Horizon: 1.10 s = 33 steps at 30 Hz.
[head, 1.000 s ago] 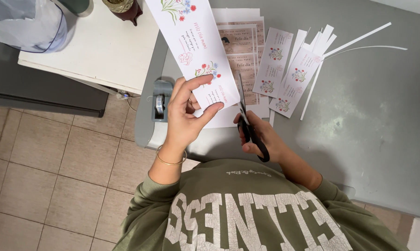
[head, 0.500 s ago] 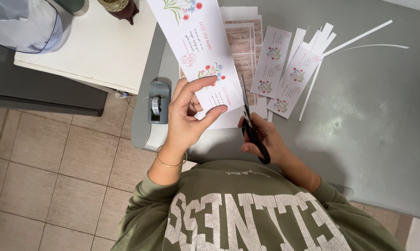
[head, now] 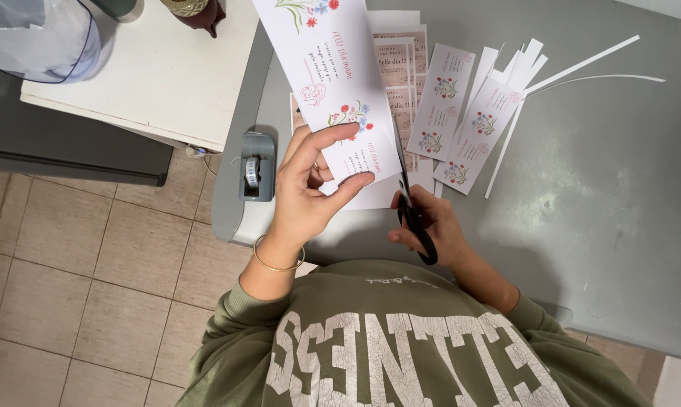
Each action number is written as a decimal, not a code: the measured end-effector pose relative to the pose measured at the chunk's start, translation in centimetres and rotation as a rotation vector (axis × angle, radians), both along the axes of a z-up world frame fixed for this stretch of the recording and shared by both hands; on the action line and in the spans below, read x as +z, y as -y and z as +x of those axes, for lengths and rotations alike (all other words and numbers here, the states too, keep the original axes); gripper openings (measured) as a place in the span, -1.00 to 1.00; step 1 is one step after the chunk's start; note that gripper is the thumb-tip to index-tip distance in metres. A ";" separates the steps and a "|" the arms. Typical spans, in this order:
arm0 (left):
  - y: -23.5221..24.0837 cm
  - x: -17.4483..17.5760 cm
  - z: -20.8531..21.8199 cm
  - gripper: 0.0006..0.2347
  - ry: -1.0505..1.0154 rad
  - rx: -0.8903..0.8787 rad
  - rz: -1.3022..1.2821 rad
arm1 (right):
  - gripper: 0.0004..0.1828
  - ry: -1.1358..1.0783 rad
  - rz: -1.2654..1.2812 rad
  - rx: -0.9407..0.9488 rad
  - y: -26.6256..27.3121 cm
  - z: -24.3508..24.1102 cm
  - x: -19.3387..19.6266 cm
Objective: Cutting out printed floral gift tags from sheets of paper using scissors.
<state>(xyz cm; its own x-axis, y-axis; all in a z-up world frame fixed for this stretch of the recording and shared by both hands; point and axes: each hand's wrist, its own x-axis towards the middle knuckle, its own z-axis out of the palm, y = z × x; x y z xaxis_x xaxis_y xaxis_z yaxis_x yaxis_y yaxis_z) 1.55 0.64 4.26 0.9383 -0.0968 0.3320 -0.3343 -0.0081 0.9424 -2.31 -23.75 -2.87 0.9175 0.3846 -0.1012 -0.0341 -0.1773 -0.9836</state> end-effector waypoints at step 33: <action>2.2 -0.1 0.8 -0.53 -0.142 -0.195 -0.062 | -0.70 -0.059 -0.071 -0.210 -0.6 0.5 -0.4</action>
<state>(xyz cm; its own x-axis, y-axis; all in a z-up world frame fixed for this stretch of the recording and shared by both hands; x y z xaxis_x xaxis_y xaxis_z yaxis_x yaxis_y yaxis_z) 2.38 -1.61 4.13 0.9415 -0.2641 0.2095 -0.1886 0.1025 0.9767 -1.77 -23.17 -3.28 0.9683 0.1762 -0.1769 -0.1344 -0.2295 -0.9640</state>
